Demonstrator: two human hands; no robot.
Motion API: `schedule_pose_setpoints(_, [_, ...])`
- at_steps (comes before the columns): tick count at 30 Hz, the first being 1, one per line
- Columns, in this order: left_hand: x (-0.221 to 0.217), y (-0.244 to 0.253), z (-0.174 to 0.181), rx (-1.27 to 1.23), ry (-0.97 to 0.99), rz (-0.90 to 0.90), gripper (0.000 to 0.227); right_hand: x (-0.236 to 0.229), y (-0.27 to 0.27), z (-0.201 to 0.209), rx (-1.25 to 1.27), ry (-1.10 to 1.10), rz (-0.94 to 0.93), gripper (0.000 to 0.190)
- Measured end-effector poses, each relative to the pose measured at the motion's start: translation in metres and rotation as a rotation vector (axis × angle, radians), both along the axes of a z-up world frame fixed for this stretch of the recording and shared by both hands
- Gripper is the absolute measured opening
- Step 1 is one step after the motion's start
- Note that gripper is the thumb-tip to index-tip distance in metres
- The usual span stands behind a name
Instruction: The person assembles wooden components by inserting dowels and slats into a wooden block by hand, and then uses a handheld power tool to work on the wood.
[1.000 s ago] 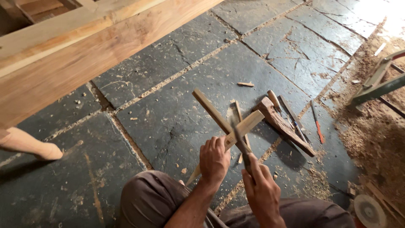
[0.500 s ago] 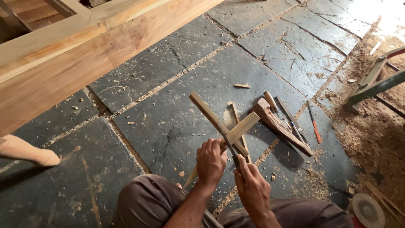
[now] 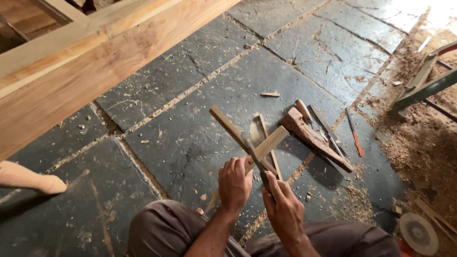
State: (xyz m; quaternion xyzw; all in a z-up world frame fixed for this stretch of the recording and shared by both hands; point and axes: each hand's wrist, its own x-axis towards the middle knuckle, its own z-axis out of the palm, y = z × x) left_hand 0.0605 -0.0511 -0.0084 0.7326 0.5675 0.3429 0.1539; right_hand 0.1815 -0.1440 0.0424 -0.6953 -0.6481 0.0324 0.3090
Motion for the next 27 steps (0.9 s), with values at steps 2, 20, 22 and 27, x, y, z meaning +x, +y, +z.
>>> schedule_pose_setpoints(2, [-0.001, 0.000, 0.004, 0.005, 0.003, 0.004, 0.037, -0.002, 0.000, -0.002, -0.029, -0.010, -0.012, 0.050])
schedule_pose_setpoints(20, [0.001, 0.006, 0.014, -0.243, -0.531, 0.018, 0.047, 0.097, 0.022, -0.101, -0.325, 0.700, -0.516, 0.037])
schedule_pose_setpoints(22, [0.001, 0.007, 0.021, -0.322, -0.703, -0.022, 0.049, 0.115, 0.029, -0.137, -0.403, 0.591, -0.555, 0.035])
schedule_pose_setpoints(27, [0.004, 0.013, 0.012, -0.426, -1.013, -0.160, 0.050, 0.127, 0.037, -0.161, -0.489, 0.512, -0.650, 0.036])
